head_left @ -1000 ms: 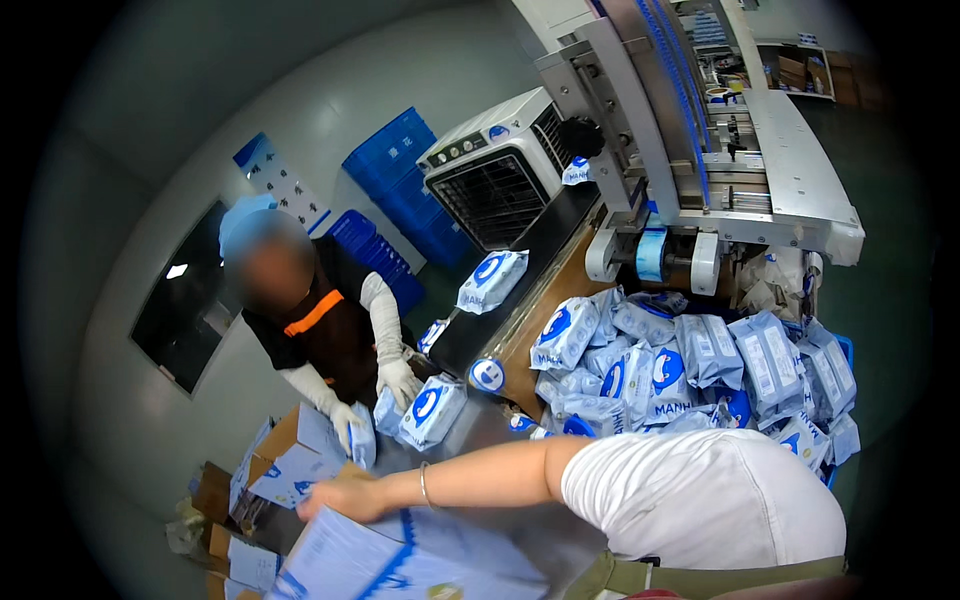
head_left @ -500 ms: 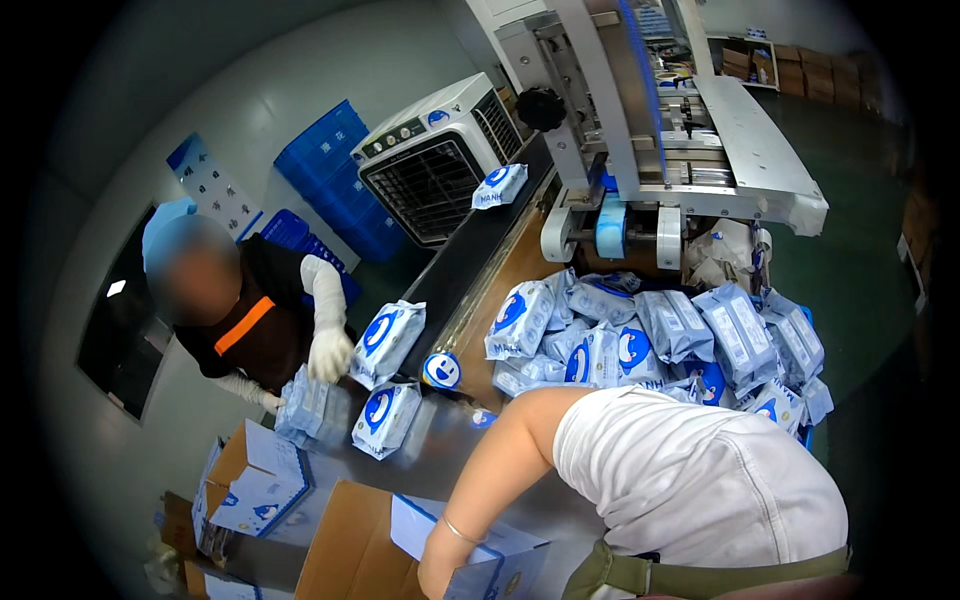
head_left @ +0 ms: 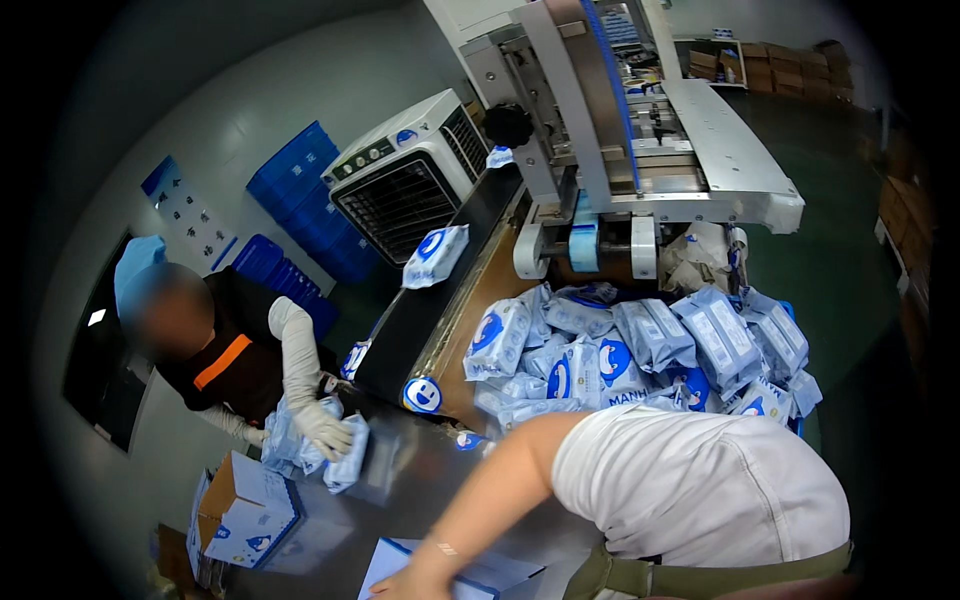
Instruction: The person repeatedly assembles cardboard boxes and packs them with multiple blue packages of wipes before placing the filled boxes onto a stack.
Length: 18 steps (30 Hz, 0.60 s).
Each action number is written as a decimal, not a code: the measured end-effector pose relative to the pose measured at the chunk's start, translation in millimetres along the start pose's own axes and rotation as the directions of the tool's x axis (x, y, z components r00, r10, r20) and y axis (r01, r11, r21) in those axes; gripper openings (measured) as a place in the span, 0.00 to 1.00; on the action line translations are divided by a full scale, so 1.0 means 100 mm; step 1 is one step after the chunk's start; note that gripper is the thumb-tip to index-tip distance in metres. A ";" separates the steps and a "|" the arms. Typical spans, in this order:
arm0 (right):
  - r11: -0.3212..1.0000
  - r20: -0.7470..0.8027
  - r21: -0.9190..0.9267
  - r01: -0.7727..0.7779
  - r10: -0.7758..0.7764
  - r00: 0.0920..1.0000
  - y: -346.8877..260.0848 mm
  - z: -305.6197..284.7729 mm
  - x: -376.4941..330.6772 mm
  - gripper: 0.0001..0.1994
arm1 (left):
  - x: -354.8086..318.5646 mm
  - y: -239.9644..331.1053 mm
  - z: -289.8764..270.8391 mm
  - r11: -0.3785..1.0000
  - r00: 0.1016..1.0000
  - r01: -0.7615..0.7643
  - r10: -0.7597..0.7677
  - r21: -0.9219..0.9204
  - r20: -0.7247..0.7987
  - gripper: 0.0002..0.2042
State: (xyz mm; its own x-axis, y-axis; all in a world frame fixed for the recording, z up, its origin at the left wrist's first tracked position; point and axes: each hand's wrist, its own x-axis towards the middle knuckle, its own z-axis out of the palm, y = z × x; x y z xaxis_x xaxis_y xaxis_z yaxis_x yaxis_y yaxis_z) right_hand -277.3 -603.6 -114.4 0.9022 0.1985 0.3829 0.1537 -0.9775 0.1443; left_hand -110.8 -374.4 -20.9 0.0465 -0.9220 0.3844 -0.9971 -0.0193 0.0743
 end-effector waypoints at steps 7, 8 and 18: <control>0.910 -0.176 0.385 -0.153 0.236 0.956 -0.14 -1.02 -1.10 0.38 | 0.37 1.09 -0.11 0.922 0.964 0.031 0.075 -0.386 0.255 0.39; 0.888 -0.125 0.418 -0.192 0.265 0.956 -0.16 -1.07 -1.20 0.39 | 0.39 1.13 -0.11 0.913 0.962 0.056 0.059 -0.403 0.268 0.38; 0.527 0.243 0.715 -0.460 0.430 0.870 -0.75 0.08 -0.76 0.15 | -0.02 0.68 -0.65 0.774 0.877 0.473 -0.366 -0.421 0.311 0.35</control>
State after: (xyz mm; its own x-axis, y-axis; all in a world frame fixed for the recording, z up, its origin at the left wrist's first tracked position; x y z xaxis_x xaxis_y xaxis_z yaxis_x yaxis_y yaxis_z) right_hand -353.9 -545.5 -161.7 0.9485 -0.2649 0.1737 -0.0459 -0.6574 -0.7521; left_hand -175.2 -349.0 43.5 0.3870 -0.9218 0.0236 -0.7242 -0.2880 0.6265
